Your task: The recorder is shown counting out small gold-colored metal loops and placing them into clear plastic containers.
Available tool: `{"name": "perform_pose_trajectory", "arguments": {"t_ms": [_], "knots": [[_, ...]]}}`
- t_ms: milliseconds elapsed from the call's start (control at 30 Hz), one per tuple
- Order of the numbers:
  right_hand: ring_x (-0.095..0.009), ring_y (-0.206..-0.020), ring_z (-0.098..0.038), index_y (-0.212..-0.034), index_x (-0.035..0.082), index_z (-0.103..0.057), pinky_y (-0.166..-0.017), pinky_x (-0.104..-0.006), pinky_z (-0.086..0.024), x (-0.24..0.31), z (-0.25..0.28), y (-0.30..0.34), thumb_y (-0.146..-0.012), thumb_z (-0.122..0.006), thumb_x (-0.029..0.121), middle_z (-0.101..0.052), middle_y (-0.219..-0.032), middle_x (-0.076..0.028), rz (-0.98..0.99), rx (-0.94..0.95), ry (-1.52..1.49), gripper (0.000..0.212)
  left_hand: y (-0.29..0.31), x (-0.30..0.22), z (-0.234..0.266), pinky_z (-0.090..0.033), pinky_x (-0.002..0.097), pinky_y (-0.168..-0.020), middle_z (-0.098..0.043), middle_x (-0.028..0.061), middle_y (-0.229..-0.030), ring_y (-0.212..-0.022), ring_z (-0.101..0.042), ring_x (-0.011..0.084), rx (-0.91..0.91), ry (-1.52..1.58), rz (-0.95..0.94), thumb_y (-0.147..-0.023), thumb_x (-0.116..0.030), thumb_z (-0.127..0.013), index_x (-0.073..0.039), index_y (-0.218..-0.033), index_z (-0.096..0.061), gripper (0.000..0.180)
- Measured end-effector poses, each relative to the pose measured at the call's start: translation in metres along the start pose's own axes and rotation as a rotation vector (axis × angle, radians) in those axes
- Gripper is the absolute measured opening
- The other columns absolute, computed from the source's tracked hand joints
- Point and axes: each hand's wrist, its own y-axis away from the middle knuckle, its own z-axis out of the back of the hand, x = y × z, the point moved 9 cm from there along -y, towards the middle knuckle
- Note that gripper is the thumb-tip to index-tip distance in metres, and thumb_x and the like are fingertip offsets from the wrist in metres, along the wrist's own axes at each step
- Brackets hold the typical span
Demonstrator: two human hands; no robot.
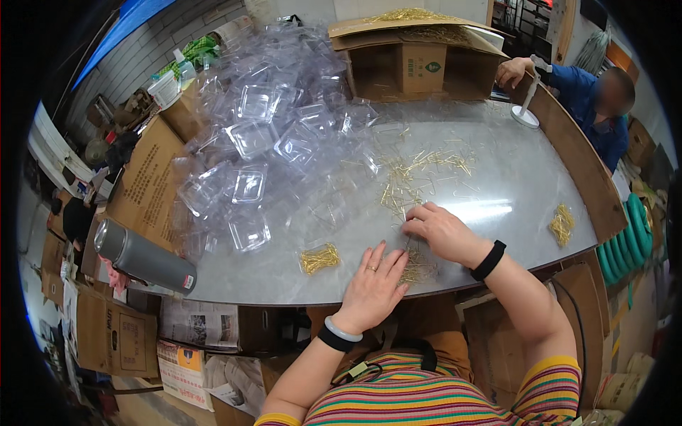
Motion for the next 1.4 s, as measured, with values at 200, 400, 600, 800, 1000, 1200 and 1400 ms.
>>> {"name": "perform_pose_trajectory", "arguments": {"t_ms": [200, 400, 600, 800, 1000, 1200, 1400], "knots": [[-0.034, -0.094, -0.065, -0.100, 0.003, -0.061, -0.076, -0.0414, -0.057, -0.047, -0.020, 0.007, -0.083, -0.064, 0.005, -0.059, -0.103, -0.016, -0.351, 0.122, 0.265, 0.018, 0.000, -0.002, 0.001, -0.030, 0.0538, -0.116, -0.049, 0.0151, -0.140, -0.137, -0.039, 0.0413, -0.007, -0.021, -0.011, -0.095, -0.028, -0.061, -0.002, -0.140, -0.050, 0.053], [-0.036, -0.096, -0.064, -0.098, 0.003, -0.061, -0.079, -0.0432, -0.055, -0.014, -0.025, -0.001, -0.082, -0.064, 0.003, -0.060, -0.100, -0.017, -0.287, 0.104, 0.023, 0.016, 0.002, -0.001, -0.003, -0.029, 0.0539, -0.117, -0.047, 0.0168, -0.142, -0.139, -0.037, 0.0410, 0.026, -0.054, -0.017, -0.095, -0.028, -0.062, -0.001, -0.144, -0.046, 0.058], [-0.038, -0.100, -0.062, -0.104, 0.003, -0.065, -0.086, -0.0452, -0.051, 0.011, -0.025, 0.004, -0.085, -0.062, 0.005, -0.063, -0.102, -0.017, -0.076, 0.232, -0.287, 0.019, 0.001, 0.001, -0.003, -0.022, 0.0531, -0.121, -0.034, 0.0243, -0.153, -0.146, -0.029, 0.0416, 0.014, -0.059, 0.020, -0.094, -0.032, -0.064, 0.002, -0.155, -0.024, 0.080], [-0.033, -0.104, -0.059, -0.120, 0.008, -0.065, -0.089, -0.0416, -0.050, 0.022, 0.013, 0.043, -0.086, -0.067, 0.011, -0.064, -0.107, -0.009, -0.191, 0.125, -0.134, 0.033, 0.005, 0.010, -0.008, -0.019, 0.0530, -0.122, -0.033, 0.0246, -0.155, -0.148, -0.026, 0.0413, 0.038, -0.020, 0.054, -0.096, -0.035, -0.063, 0.008, -0.154, -0.022, 0.083], [-0.030, -0.104, -0.059, -0.112, 0.007, -0.069, -0.090, -0.0387, -0.051, 0.030, -0.009, 0.063, -0.082, -0.065, 0.003, -0.065, -0.109, -0.009, -0.237, -0.050, -0.165, 0.031, 0.000, 0.009, -0.012, -0.020, 0.0539, -0.121, -0.039, 0.0236, -0.151, -0.146, -0.030, 0.0418, 0.072, 0.002, 0.033, -0.096, -0.032, -0.063, 0.006, -0.150, -0.031, 0.074], [-0.033, -0.110, -0.059, -0.118, 0.005, -0.065, -0.091, -0.0402, -0.050, 0.033, -0.012, 0.066, -0.087, -0.060, -0.001, -0.065, -0.116, -0.012, -0.370, -0.334, -0.368, 0.032, 0.000, 0.008, -0.007, -0.025, 0.0561, -0.119, -0.047, 0.0176, -0.139, -0.141, -0.035, 0.0417, 0.024, 0.079, 0.084, -0.091, -0.026, -0.069, -0.002, -0.144, -0.044, 0.063], [-0.035, -0.110, -0.058, -0.134, 0.004, -0.055, -0.095, -0.0408, -0.048, 0.042, 0.001, 0.052, -0.085, -0.068, 0.005, -0.064, -0.119, -0.014, -0.250, -0.179, -0.196, 0.050, 0.000, 0.008, -0.004, -0.027, 0.0564, -0.118, -0.049, 0.0173, -0.134, -0.137, -0.038, 0.0428, 0.008, 0.054, 0.048, -0.089, -0.022, -0.071, -0.001, -0.139, -0.047, 0.060]]}}
